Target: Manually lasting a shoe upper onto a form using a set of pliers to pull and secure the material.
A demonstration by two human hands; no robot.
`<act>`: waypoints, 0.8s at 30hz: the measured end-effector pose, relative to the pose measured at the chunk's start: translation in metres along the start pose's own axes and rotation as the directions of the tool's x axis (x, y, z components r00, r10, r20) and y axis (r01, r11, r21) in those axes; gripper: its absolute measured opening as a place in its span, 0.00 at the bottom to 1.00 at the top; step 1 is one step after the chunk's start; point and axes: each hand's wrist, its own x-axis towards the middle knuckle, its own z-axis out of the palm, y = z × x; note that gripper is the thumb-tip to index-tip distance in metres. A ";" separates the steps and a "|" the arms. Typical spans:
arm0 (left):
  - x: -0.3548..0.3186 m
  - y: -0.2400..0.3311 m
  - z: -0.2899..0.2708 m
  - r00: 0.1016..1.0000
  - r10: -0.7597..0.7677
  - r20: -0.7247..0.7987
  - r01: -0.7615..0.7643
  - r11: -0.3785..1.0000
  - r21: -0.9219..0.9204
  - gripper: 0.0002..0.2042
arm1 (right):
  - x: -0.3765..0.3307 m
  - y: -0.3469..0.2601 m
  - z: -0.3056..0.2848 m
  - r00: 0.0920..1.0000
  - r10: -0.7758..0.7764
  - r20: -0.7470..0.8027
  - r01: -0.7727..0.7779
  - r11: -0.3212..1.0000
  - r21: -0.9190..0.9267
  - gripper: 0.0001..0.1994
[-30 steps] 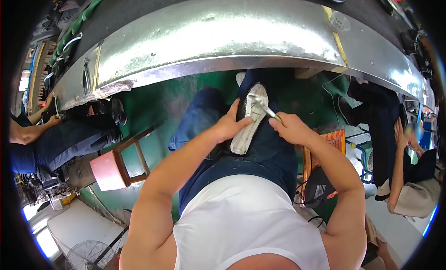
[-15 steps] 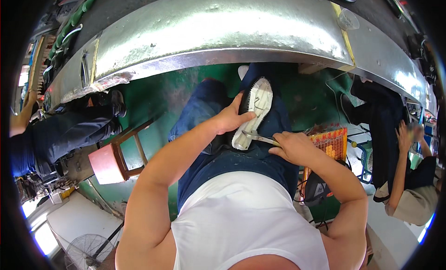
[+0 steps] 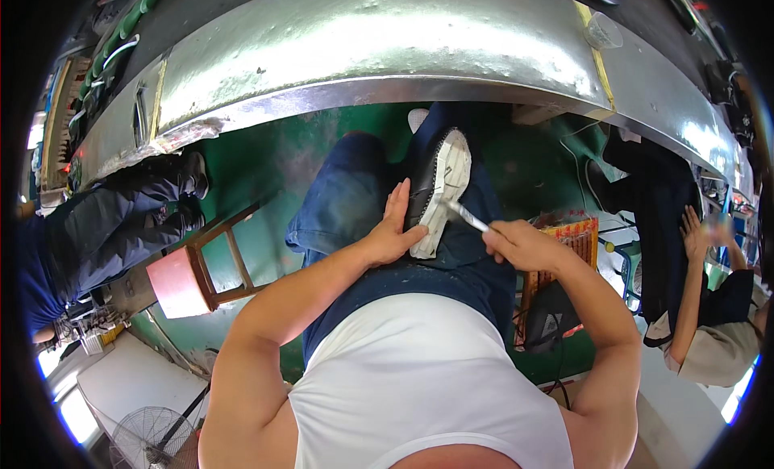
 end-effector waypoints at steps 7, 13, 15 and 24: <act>0.007 0.011 -0.009 1.000 0.012 0.021 -0.012 1.000 0.001 0.49 | 0.023 -0.003 0.032 0.971 -0.125 -0.202 0.056 0.946 -0.319 0.18; 0.025 0.057 -0.004 0.991 -0.109 -0.075 0.132 0.836 0.533 0.59 | 0.012 0.007 0.019 0.915 -0.140 -0.378 0.091 0.985 -0.144 0.18; 0.033 0.089 0.015 0.963 -0.165 -0.216 0.261 0.775 0.576 0.61 | 0.011 0.011 0.007 0.845 -0.162 -0.510 0.109 0.985 -0.132 0.17; -0.013 0.151 -0.056 0.984 0.135 -0.116 -0.088 0.936 0.341 0.55 | 0.022 -0.049 -0.137 0.282 -0.734 -0.618 -0.109 0.615 -0.781 0.20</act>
